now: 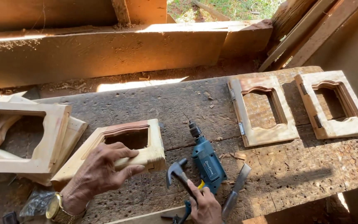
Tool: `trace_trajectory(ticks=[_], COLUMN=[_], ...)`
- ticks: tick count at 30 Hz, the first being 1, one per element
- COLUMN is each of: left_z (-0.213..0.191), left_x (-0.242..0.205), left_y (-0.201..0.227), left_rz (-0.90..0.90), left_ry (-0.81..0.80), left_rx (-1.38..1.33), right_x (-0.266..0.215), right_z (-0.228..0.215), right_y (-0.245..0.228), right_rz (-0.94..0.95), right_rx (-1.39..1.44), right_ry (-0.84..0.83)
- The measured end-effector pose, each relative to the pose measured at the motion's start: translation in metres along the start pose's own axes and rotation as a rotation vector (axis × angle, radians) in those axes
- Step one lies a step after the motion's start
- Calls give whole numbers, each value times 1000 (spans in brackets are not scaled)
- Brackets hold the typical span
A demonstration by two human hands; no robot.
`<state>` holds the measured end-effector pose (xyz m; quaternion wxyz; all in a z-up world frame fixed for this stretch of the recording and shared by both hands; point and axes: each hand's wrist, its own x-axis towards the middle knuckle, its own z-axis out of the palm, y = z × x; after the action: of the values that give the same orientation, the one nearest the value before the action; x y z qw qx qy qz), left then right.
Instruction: The person attaches metal hinges to small wooden frames using a hammer and nails. They position each hinge, tap nails into place, and then place the finished frames on the workbench alongside other completed frames.
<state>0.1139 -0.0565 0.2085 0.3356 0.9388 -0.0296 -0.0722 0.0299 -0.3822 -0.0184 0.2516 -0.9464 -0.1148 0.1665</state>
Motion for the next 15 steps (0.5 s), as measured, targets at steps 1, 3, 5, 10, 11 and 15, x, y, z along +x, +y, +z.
trace_trajectory(ticks=[1, 3, 5, 10, 11, 15], left_z=[-3, -8, -9, -13, -13, -12], left_x=[2, 4, 4, 7, 6, 7], left_y=[3, 9, 10, 12, 11, 9], left_rz=[4, -60, -66, -36, -46, -49], left_ry=[-2, -21, -24, 8, 0, -9], left_rx=[-1, 5, 0, 13, 14, 14], right_x=[2, 6, 3, 6, 6, 10], right_z=[0, 1, 7, 13, 10, 13], right_y=[0, 1, 7, 14, 12, 16], right_rz=[3, -44, -50, -43, -42, -54], right_rx=[-1, -123, -152, -226, -215, -195], right_ry=[2, -56, -42, -61, -43, -15])
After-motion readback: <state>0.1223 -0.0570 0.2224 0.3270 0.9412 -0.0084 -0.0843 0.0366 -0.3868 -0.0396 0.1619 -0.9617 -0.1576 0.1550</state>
